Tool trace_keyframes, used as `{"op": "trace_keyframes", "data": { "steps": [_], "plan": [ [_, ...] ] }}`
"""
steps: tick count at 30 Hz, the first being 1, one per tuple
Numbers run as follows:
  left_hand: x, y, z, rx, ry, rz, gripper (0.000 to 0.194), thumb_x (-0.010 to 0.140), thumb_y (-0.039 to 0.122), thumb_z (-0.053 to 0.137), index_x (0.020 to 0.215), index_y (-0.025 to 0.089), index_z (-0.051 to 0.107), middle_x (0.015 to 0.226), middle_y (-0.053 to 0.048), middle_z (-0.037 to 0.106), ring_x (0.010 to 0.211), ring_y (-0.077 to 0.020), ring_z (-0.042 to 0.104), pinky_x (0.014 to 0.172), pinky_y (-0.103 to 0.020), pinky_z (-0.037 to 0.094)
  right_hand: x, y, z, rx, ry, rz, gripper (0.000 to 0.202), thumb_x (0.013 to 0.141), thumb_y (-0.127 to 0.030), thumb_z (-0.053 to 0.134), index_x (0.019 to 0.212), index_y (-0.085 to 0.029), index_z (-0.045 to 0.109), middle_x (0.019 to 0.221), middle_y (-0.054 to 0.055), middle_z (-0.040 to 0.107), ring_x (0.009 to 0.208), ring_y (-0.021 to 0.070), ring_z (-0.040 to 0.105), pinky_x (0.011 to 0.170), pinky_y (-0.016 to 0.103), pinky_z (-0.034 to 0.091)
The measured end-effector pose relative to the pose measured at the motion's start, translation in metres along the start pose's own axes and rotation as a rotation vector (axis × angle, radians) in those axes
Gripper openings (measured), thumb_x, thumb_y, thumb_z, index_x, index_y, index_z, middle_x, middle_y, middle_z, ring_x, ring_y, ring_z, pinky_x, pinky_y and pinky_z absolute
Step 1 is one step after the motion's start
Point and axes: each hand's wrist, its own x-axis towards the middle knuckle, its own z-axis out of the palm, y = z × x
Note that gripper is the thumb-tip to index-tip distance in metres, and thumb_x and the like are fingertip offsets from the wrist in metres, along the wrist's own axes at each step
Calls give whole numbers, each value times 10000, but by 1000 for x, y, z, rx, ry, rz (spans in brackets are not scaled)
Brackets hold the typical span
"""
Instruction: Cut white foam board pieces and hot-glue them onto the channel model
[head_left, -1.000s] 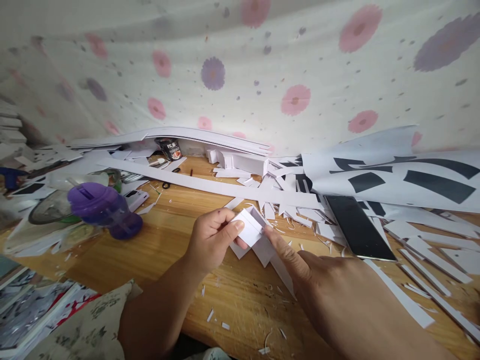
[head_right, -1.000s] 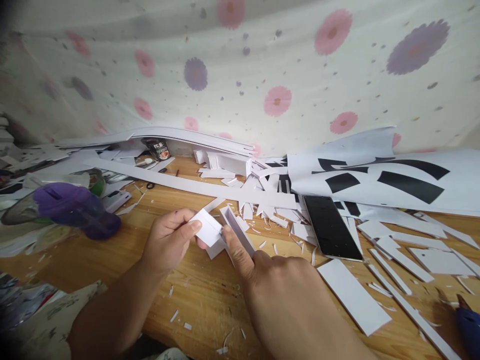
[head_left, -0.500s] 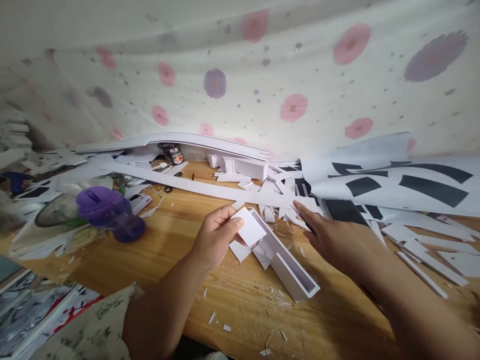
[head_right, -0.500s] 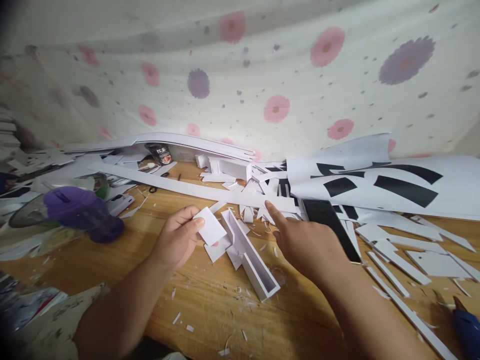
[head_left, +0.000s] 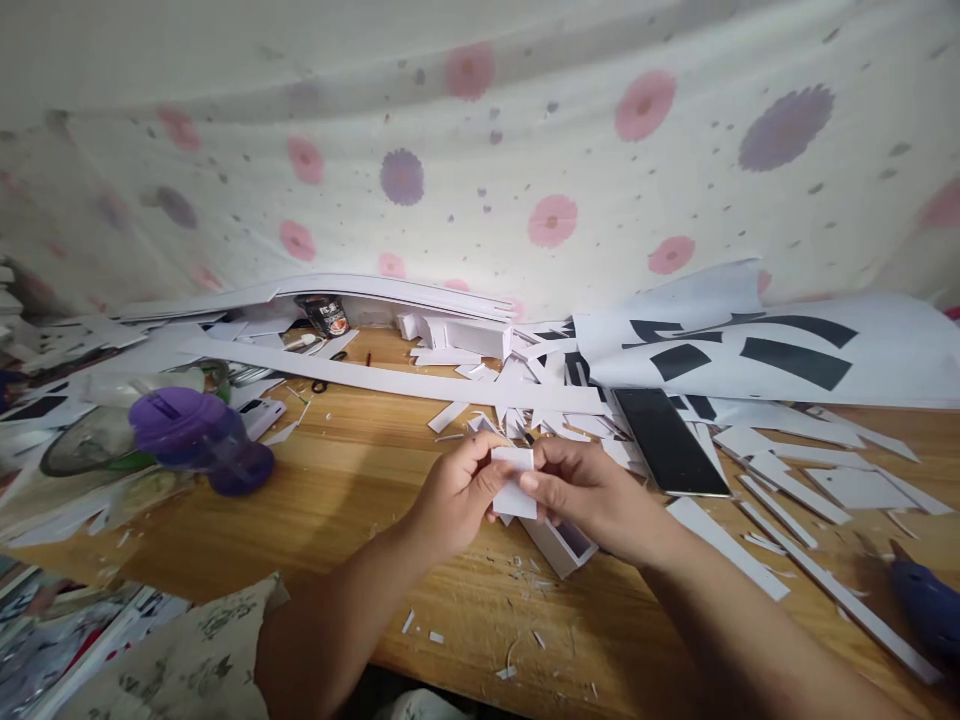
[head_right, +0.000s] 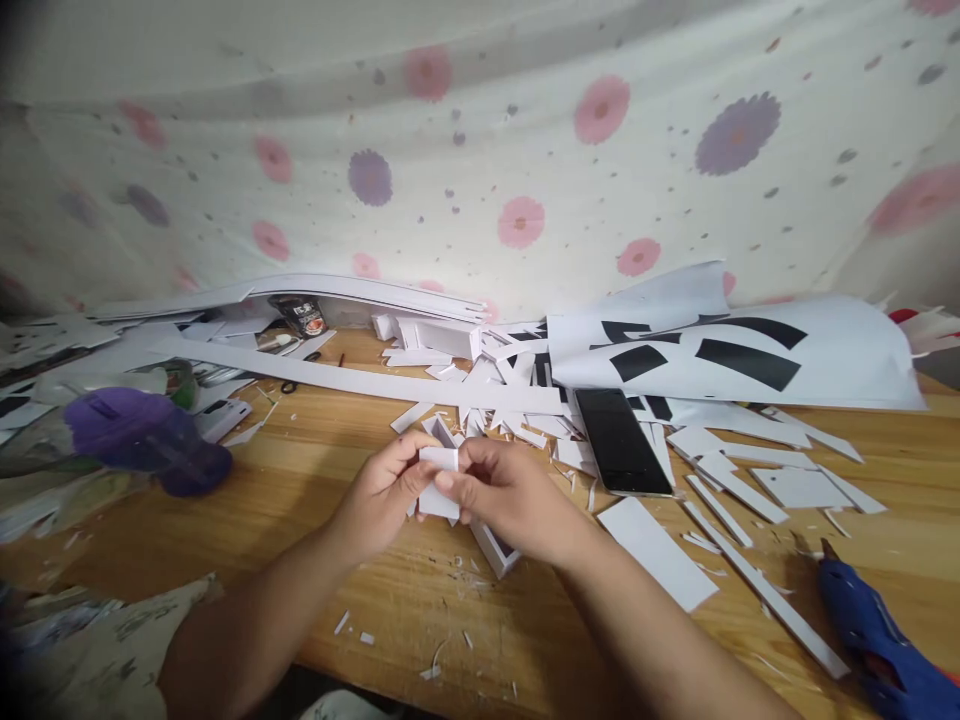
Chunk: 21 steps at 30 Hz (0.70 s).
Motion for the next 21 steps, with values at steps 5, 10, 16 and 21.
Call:
{"op": "trace_keyframes", "data": {
  "steps": [5,10,16,21],
  "plan": [
    [3,11,16,-8,53,-32,429,835,604,478,847,177,506,582,32,531,418,-80,484,374,-179,397,-2,3,5,121,24,-66,340,837,-470,568,703,-159,532,605,-25,566,502,67,481,492,187,400],
    [11,8,33,-45,216,-116,550,769,733,435,727,185,461,477,55,465,320,-74,424,271,-163,323,-2,9,0,119,-27,-103,405,840,-507,551,655,-146,549,517,-33,528,410,48,410,404,170,325],
    [16,2,40,-271,323,-197,610,598,768,603,705,184,462,429,90,403,299,-51,352,246,-145,257,2,20,3,172,-7,-130,426,839,-507,552,587,-168,493,473,-50,457,375,40,354,355,169,251],
    [14,2,38,-413,279,-251,611,548,736,672,692,177,471,421,86,435,294,-62,393,250,-147,279,4,22,9,224,-30,-179,392,849,-467,560,603,-165,515,497,-40,483,393,41,357,368,176,248]
  ]
}}
